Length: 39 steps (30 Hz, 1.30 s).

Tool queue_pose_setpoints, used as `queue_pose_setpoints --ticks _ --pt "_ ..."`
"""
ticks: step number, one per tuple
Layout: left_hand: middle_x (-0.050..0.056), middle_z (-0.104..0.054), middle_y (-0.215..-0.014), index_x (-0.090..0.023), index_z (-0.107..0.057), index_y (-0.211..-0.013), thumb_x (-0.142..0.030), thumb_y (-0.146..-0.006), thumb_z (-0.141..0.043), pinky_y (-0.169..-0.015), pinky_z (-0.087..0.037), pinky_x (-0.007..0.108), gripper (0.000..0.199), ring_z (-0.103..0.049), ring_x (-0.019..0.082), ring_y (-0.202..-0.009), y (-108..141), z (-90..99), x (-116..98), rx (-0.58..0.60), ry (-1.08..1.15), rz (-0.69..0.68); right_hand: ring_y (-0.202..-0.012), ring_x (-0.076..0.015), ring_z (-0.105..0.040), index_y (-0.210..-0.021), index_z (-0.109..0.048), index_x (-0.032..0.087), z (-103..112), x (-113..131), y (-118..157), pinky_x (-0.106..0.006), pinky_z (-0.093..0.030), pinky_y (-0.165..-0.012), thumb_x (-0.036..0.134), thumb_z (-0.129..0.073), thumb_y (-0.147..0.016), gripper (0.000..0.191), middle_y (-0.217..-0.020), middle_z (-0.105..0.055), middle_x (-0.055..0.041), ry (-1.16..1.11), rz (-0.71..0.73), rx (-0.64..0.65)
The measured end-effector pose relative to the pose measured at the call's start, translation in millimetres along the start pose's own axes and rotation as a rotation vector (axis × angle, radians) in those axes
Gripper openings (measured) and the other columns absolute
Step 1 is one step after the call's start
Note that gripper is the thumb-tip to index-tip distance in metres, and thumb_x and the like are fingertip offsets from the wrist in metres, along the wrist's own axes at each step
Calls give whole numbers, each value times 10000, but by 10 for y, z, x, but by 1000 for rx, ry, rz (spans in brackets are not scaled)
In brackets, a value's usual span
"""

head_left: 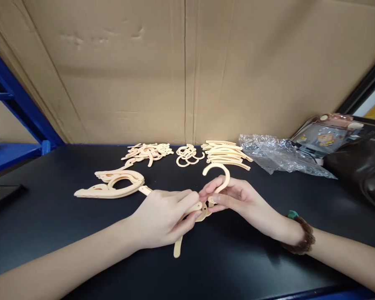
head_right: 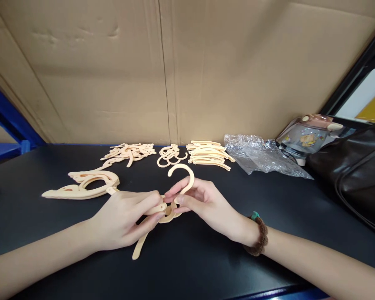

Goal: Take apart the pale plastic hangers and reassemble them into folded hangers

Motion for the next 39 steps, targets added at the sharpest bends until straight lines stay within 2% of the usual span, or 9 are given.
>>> queue_pose_setpoints --ticks 3,6,9,12,17,23,26,32,39 --pt "-71 -508 -670 -220 -382 -811 -176 -915 -450 -442 -277 214 131 -467 76 -479 0 -1 5 8 -9 3 -856 -121 -692 -937 -636 184 19 16 -5 -271 -559 -817 225 -645 -879 71 -920 -723 -14 15 -6 -39" --pt "-75 -494 -655 -218 -381 -802 -195 -940 -441 -434 -278 214 152 -462 75 -468 -9 9 24 4 -19 22 -875 -106 -690 -919 -586 193 21 34 -20 -259 -529 -864 201 -652 -876 79 -935 -745 -9 11 0 -39" --pt "-70 -500 -650 -213 -392 -802 -230 -970 -405 -429 -288 216 170 -472 80 -464 -9 5 41 9 -46 29 -863 -108 -690 -852 -524 200 27 34 -30 -230 -544 -762 210 -659 -871 137 -995 -740 -20 -20 -9 -52" --pt "-59 -523 -669 -208 -405 -818 -244 -992 -363 -424 -297 216 182 -482 86 -466 -4 -8 37 15 -55 11 -841 -114 -692 -809 -547 190 47 19 -31 -207 -554 -662 229 -714 -823 171 -1002 -713 -13 -51 -25 -83" --pt "-57 -519 -660 -206 -425 -829 -233 -1007 -317 -421 -303 209 210 -463 86 -456 -18 -3 0 23 -44 -21 -763 -110 -695 -899 -591 204 58 0 -32 -244 -565 -743 206 -789 -741 253 -815 -731 18 -79 -64 -91" --pt "-47 -518 -681 -205 -426 -835 -237 -1015 -303 -464 -359 202 221 -480 93 -504 -22 -4 -5 58 6 -36 -736 -96 -683 -942 -602 194 49 -23 -38 -224 -551 -703 210 -783 -744 269 -843 -729 10 -130 -91 -83" --pt "-38 -502 -683 -200 -424 -819 -251 -1025 -273 -480 -370 204 260 -480 99 -533 -28 5 -26 58 19 -78 -718 -85 -668 -889 -593 181 50 -32 -41 -207 -550 -671 204 -795 -725 261 -838 -691 23 -139 -131 -80" --pt "-23 -505 -686 -189 -439 -782 -269 -1034 -248 -503 -380 206 326 -467 102 -557 -55 30 -44 47 76 -97 -738 -86 -653 -869 -540 189 31 -11 -46 -228 -534 -738 161 -784 -735 279 -816 -678 31 -140 -91 -19" --pt "14 -578 -728 -187 -509 -809 -259 -1028 -260 -569 -389 272 340 -454 148 -603 -70 56 -51 5 -31 -144 -721 -81 -662 -891 -508 201 32 -63 -34 -206 -552 -682 167 -788 -728 326 -819 -686 28 -171 -139 -21"
Point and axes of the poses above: each hand's wrist, its own y-axis away from the middle knuckle, its own z-axis out of the back of the hand, x = y × z, the point moved 4 cm from there along -y, towards the middle knuckle
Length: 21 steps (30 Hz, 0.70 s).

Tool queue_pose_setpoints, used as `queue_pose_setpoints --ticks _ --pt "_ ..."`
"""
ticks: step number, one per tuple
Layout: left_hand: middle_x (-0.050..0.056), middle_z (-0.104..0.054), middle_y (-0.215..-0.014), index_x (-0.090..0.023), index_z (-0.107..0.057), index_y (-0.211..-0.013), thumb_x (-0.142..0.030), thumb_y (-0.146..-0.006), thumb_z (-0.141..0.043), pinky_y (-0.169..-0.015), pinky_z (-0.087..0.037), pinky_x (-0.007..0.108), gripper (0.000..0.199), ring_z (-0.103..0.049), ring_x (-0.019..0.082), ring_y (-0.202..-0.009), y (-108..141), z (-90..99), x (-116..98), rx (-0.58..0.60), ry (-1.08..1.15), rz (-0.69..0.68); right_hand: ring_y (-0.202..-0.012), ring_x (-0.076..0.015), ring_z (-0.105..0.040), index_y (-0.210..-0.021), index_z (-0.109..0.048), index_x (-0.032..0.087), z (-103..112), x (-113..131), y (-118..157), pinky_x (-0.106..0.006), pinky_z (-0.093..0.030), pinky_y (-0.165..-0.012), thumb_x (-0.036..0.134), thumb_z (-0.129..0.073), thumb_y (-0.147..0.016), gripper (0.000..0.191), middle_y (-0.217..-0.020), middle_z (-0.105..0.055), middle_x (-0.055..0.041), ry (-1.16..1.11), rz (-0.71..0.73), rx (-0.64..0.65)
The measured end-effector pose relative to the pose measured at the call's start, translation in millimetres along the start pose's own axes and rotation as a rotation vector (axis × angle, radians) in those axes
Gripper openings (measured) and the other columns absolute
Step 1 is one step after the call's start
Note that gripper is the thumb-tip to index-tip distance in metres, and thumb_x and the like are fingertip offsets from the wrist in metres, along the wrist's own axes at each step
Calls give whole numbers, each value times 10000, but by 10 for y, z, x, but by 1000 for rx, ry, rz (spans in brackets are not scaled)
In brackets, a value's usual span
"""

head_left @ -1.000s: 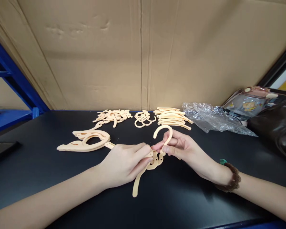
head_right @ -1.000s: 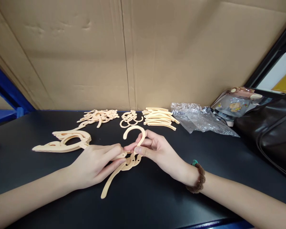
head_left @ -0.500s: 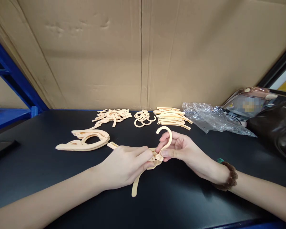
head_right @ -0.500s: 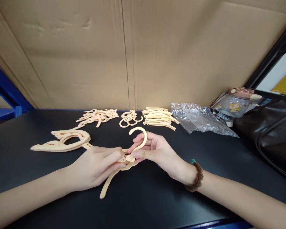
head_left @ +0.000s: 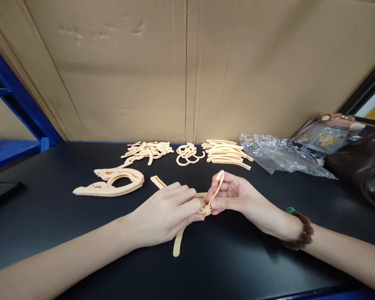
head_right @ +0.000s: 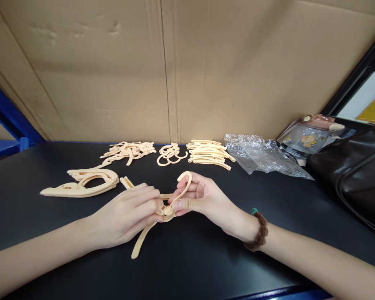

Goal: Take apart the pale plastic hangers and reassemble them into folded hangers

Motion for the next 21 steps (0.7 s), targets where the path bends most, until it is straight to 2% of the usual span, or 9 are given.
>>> queue_pose_setpoints --ticks 7,15,21 --pt "-28 -527 -633 -195 -457 -781 -232 -1025 -296 -497 -371 240 295 -461 113 -514 10 2 -49 -31 -14 -36 -717 -101 -670 -854 -483 204 -43 27 12 -239 -568 -670 247 -833 -670 398 -798 -683 37 41 -43 -23" --pt "-32 -540 -643 -206 -402 -789 -213 -1011 -337 -467 -389 211 231 -494 98 -505 56 -59 -42 -26 53 -16 -655 -95 -630 -800 -487 194 -60 110 17 -241 -522 -654 285 -857 -638 414 -721 -650 46 163 43 -13" --pt "-34 -536 -644 -206 -410 -793 -210 -999 -372 -455 -373 211 209 -490 97 -499 76 -65 -31 -28 105 10 -673 -102 -629 -748 -458 199 -61 137 16 -258 -519 -676 329 -849 -644 425 -716 -614 55 252 30 -1"
Point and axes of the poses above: each hand's wrist, its own y-axis away from the middle knuckle, its own z-axis out of the back of the hand, x = y × z, the point moved 4 cm from there along -y, towards the middle knuckle
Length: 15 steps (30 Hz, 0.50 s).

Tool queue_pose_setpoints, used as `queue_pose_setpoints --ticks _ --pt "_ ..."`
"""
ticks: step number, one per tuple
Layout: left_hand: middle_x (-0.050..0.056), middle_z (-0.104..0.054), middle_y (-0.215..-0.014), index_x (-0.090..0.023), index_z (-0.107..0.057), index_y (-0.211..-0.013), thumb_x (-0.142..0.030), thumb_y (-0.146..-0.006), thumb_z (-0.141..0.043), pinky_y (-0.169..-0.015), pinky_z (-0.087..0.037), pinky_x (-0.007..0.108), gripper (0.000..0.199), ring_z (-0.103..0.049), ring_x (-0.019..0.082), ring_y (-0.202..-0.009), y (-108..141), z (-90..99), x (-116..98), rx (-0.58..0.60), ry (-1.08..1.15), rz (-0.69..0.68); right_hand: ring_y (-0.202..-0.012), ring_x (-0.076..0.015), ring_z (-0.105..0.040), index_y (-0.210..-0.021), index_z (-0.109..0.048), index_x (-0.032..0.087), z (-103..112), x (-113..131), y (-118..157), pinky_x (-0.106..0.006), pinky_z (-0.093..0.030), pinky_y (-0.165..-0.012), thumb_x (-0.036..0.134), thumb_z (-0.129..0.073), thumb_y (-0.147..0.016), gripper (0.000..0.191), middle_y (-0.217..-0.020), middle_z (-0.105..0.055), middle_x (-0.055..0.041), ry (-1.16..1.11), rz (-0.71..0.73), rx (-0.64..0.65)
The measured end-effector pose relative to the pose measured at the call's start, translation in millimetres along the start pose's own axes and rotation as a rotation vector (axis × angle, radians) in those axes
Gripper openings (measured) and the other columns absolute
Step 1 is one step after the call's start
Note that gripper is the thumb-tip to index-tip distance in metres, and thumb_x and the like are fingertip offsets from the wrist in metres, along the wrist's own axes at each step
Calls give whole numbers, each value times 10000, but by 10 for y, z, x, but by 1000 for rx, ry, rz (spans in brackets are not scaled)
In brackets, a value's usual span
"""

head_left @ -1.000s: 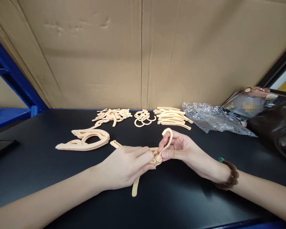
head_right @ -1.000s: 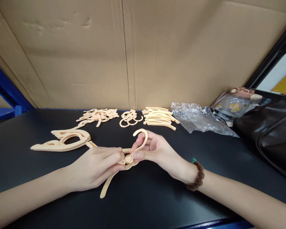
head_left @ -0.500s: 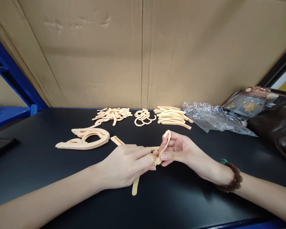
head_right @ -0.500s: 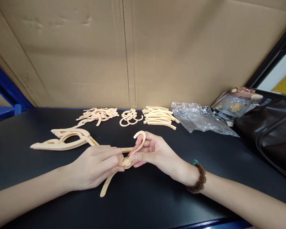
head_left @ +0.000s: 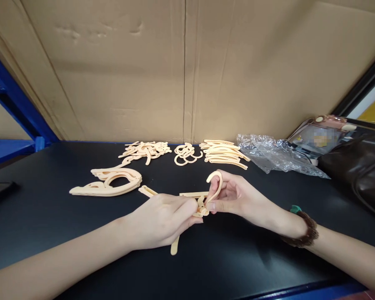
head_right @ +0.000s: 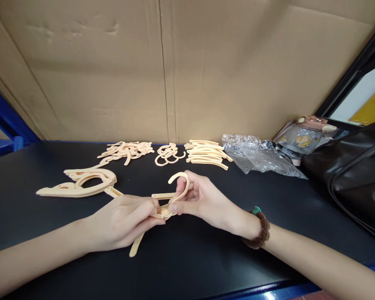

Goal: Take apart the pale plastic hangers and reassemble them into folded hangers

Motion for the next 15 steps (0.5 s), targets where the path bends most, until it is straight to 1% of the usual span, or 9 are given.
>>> queue_pose_setpoints --ticks 3,8,13,15 --pt "-43 -520 -629 -210 -393 -788 -216 -1006 -367 -440 -348 214 219 -470 95 -480 -14 2 -2 -3 -12 -3 -698 -108 -624 -759 -455 204 -6 10 19 -264 -512 -695 329 -826 -681 399 -732 -609 50 72 20 -16" --pt "-46 -544 -642 -209 -386 -806 -206 -1009 -359 -463 -354 215 205 -496 95 -489 -26 -7 4 25 7 4 -731 -109 -592 -802 -462 215 -23 40 60 -261 -485 -713 283 -713 -816 260 -781 -600 35 246 98 -32" --pt "-39 -557 -657 -216 -366 -802 -198 -1008 -339 -449 -336 223 208 -505 104 -493 -23 -15 17 40 -33 21 -733 -116 -582 -819 -472 224 -29 46 59 -254 -476 -699 274 -683 -840 218 -787 -568 35 345 159 -32" --pt "-35 -562 -666 -215 -377 -823 -206 -1011 -328 -458 -353 216 194 -520 106 -507 -23 -21 26 49 -37 34 -709 -112 -573 -813 -463 227 -49 54 63 -242 -467 -667 269 -652 -862 200 -771 -559 36 424 193 -52"
Point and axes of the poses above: each hand's wrist, its own y-axis away from the middle knuckle, its own z-axis out of the back of the hand, x = y × z, the point moved 4 cm from there along -y, towards the middle knuckle
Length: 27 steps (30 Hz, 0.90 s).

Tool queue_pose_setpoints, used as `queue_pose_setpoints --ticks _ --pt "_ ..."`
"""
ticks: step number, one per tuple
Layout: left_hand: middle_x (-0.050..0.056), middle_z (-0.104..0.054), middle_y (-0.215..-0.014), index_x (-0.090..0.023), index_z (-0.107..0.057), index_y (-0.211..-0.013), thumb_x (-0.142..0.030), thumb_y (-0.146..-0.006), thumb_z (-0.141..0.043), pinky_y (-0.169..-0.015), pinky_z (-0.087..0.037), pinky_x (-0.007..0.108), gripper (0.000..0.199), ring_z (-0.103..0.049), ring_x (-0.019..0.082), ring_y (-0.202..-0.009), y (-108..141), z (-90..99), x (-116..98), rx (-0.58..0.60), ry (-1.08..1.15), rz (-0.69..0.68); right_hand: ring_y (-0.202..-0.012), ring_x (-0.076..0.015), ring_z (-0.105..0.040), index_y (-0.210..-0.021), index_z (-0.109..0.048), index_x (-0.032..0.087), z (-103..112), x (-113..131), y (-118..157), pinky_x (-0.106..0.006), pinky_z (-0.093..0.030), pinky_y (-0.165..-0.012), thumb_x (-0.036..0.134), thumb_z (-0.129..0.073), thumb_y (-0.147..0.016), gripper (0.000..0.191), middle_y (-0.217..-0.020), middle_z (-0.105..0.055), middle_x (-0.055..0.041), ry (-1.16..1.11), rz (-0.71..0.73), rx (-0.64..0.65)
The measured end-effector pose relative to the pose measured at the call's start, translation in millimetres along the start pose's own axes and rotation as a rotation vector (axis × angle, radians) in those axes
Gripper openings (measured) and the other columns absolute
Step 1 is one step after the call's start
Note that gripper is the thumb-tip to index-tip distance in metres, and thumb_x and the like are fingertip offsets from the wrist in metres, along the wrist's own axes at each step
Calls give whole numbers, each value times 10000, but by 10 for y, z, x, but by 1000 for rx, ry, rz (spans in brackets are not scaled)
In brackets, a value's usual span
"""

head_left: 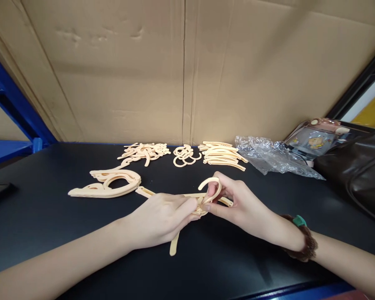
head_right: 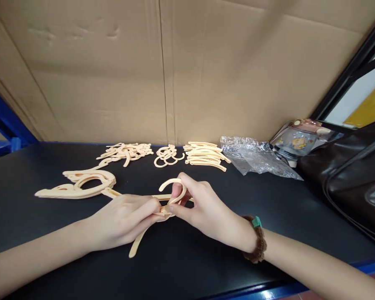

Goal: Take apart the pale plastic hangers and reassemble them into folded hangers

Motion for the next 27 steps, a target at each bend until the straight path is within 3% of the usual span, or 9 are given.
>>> queue_pose_setpoints --ticks 5,13,15,18,21,24,27 --pt "-42 -557 -658 -222 -364 -825 -246 -1007 -342 -436 -345 205 184 -528 110 -499 5 -21 55 15 -12 124 -673 -107 -569 -796 -439 230 -37 28 10 -219 -438 -602 267 -588 -903 187 -740 -572 38 193 52 -80" --pt "-75 -568 -660 -229 -361 -845 -260 -977 -435 -425 -335 191 154 -532 97 -468 31 -36 85 6 99 309 -754 -105 -629 -786 -461 216 23 -21 16 -221 -499 -702 271 -650 -873 216 -804 -651 32 -41 50 -122" --pt "-61 -622 -743 -232 -391 -963 -263 -979 -433 -472 -386 195 54 -591 108 -533 36 -36 77 19 133 324 -765 -101 -627 -791 -472 215 32 -10 27 -218 -503 -717 278 -651 -876 208 -818 -652 33 -52 56 -119" --pt "-51 -660 -854 -257 -360 -1175 -280 -982 -430 -545 -439 205 206 -636 113 -606 44 -33 82 57 178 397 -788 -103 -620 -817 -520 211 39 -10 35 -219 -505 -737 297 -631 -893 159 -832 -641 25 -12 65 -110" --pt "-68 -638 -823 -269 -413 -1108 -302 -988 -419 -548 -418 196 125 -613 100 -603 48 -9 92 80 198 464 -810 -114 -623 -924 -559 217 70 -40 18 -233 -512 -742 305 -592 -918 95 -861 -640 16 25 69 -109" --pt "-78 -599 -763 -268 -449 -1047 -309 -998 -389 -547 -388 192 88 -570 91 -587 45 50 112 62 172 514 -792 -115 -621 -1013 -574 217 152 -71 -11 -240 -507 -718 284 -565 -934 104 -889 -654 7 168 97 -148" --pt "-99 -528 -636 -263 -450 -1043 -335 -999 -377 -502 -333 197 111 -509 89 -503 48 124 154 15 111 598 -806 -121 -609 -980 -608 206 244 -85 -30 -259 -485 -737 238 -562 -930 74 -909 -663 0 460 140 -190"
Point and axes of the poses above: each hand's wrist, its own y-axis away from the middle knuckle, its own z-axis out of the back of the hand, x = y × z, the point moved 4 cm from there along -y, towards the middle knuckle
